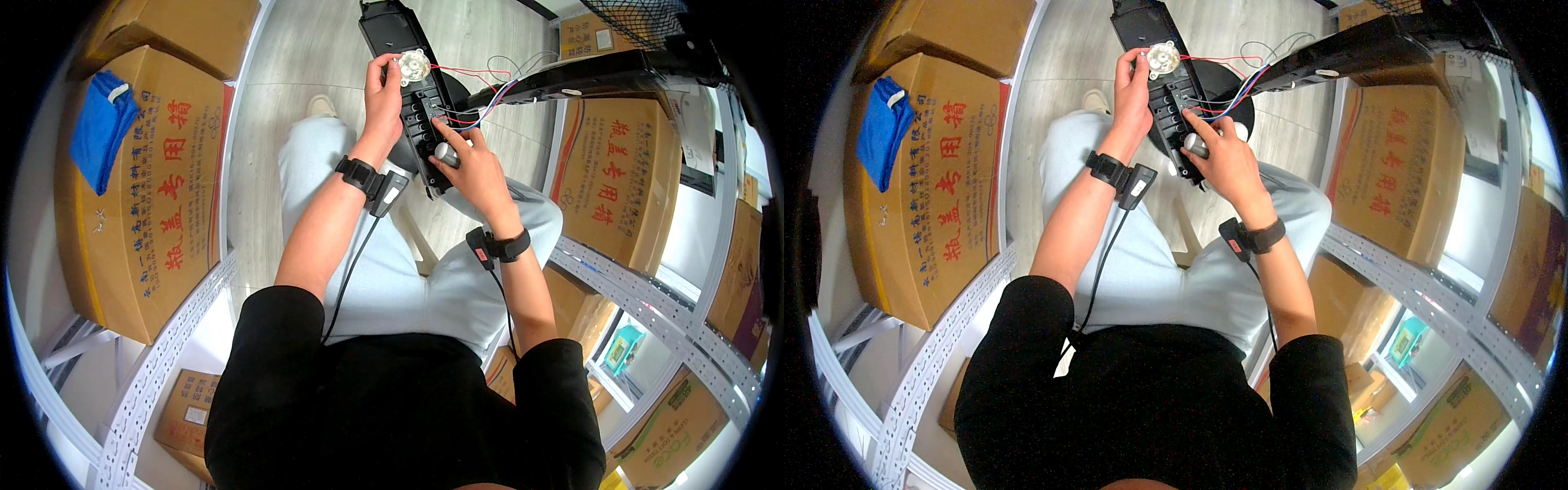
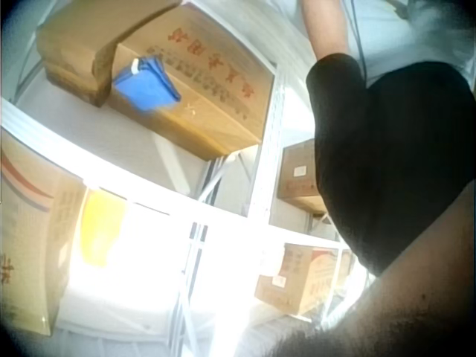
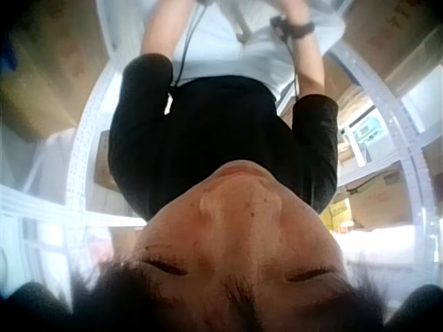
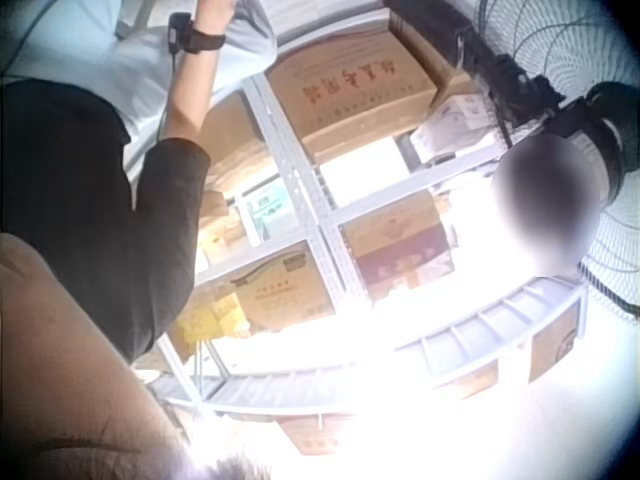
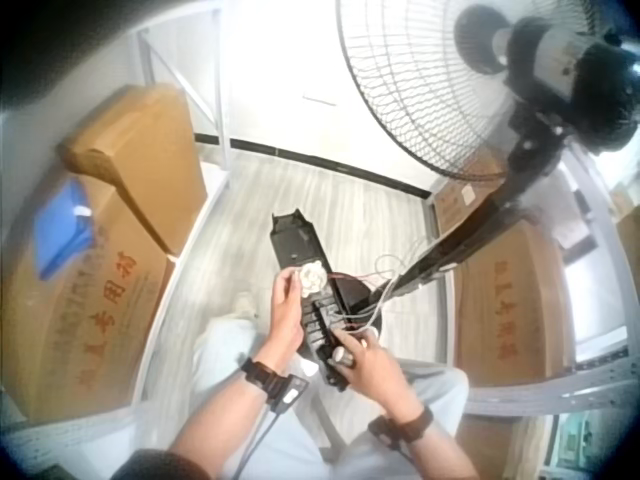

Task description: The person uses a screwdriver to remove screws from the back panel of a standing fan, detaches the panel, and manipulates internal wiring and components. The person then reattaches the panel and secures it with screws.

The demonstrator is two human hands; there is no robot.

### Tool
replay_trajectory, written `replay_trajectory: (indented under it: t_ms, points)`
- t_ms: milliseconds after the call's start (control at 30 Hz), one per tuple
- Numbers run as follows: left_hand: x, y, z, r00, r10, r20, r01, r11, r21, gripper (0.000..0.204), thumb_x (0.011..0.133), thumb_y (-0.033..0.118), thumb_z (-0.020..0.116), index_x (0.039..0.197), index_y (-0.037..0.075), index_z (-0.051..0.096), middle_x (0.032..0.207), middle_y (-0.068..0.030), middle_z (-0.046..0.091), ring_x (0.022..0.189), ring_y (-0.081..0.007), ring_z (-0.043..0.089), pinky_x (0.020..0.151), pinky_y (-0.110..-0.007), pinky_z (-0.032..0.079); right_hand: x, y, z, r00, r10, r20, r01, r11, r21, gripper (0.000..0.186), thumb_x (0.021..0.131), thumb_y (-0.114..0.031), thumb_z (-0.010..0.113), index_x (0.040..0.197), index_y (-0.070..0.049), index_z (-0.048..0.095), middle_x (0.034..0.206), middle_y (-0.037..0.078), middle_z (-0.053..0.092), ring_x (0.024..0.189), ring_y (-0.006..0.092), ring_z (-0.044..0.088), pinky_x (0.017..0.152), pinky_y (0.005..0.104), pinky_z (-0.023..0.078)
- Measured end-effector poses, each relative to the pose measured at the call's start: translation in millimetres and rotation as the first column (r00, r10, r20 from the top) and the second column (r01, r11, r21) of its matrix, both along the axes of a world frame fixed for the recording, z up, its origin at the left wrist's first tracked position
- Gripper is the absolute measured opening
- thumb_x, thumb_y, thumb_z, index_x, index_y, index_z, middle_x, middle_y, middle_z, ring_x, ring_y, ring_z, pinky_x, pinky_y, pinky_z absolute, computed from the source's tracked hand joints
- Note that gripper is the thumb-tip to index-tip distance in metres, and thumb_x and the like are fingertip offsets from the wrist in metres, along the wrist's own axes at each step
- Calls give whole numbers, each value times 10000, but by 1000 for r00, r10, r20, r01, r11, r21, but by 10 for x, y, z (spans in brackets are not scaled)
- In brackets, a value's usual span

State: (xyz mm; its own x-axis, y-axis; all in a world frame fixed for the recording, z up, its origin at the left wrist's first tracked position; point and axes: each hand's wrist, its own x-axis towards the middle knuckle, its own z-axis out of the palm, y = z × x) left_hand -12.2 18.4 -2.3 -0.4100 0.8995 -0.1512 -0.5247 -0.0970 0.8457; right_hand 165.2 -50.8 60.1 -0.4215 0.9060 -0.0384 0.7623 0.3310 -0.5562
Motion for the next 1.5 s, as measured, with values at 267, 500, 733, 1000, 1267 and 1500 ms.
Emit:
replay_trajectory:
  t_ms: [267, 500, 733, 1000, 1267, 1500]
  points:
    - [-7, 6, -21, 1000, 1, -23, 0, 1000, 20, 172, 1044, 210, 521, 1146, 87, 586, 1092, -10, 614, 1002, -102, 538, 894, -263, 442, 18, 7, -26, 1000, 11, -21, -11, 1000, -19, 629, 829, -251, 764, 1409, -297, 524, 980, 137, 598, 786, 339, 648, 726, 422, 544]
    - [1, 14, -36, 998, -20, -53, 20, 1000, 4, 174, 1047, 215, 515, 1144, 90, 587, 1096, -1, 601, 985, -88, 519, 875, -254, 431, 196, 4, 336, 981, -66, -183, 78, 995, 56, 381, 805, -244, 790, 1145, -129, 664, 952, 128, 599, 777, 328, 633, 673, 405, 511]
    - [3, -15, 6, 997, -44, -60, 45, 999, 8, 188, 1055, 231, 500, 1144, 88, 584, 1075, 3, 598, 963, -78, 513, 855, -247, 426, 602, -42, 1332, 962, -227, -153, 259, 934, 245, 354, 728, -300, 854, 931, -54, 701, 867, 96, 612, 814, 285, 636, 762, 347, 496]
    - [19, -7, -30, 991, -135, -25, 135, 991, 11, 162, 1051, 224, 512, 1141, 115, 591, 1019, 23, 587, 910, -65, 494, 809, -236, 419, 404, 2, 1283, 517, -357, -778, 398, 905, -151, 238, 794, -95, 794, 1003, -10, 719, 981, 81, 645, 910, 201, 643, 834, 304, 495]
    - [3, -11, -51, 989, -149, -1, 149, 989, -13, 141, 1041, 196, 531, 1131, 120, 608, 1005, 39, 569, 876, -59, 468, 786, -227, 401, 66, 210, 844, 775, -177, -607, 367, 907, 204, 289, 763, -162, 844, 1021, -73, 749, 955, 69, 650, 893, 176, 615, 797, 289, 490]
    - [27, -23, 6, 990, -134, -34, 135, 991, 10, 148, 1049, 191, 515, 1141, 131, 615, 983, 51, 551, 839, -54, 435, 747, -215, 377, 50, 255, 784, 786, -192, -587, 401, 882, 248, 287, 772, -181, 842, 1020, -73, 744, 950, 70, 645, 889, 184, 616, 794, 297, 491]
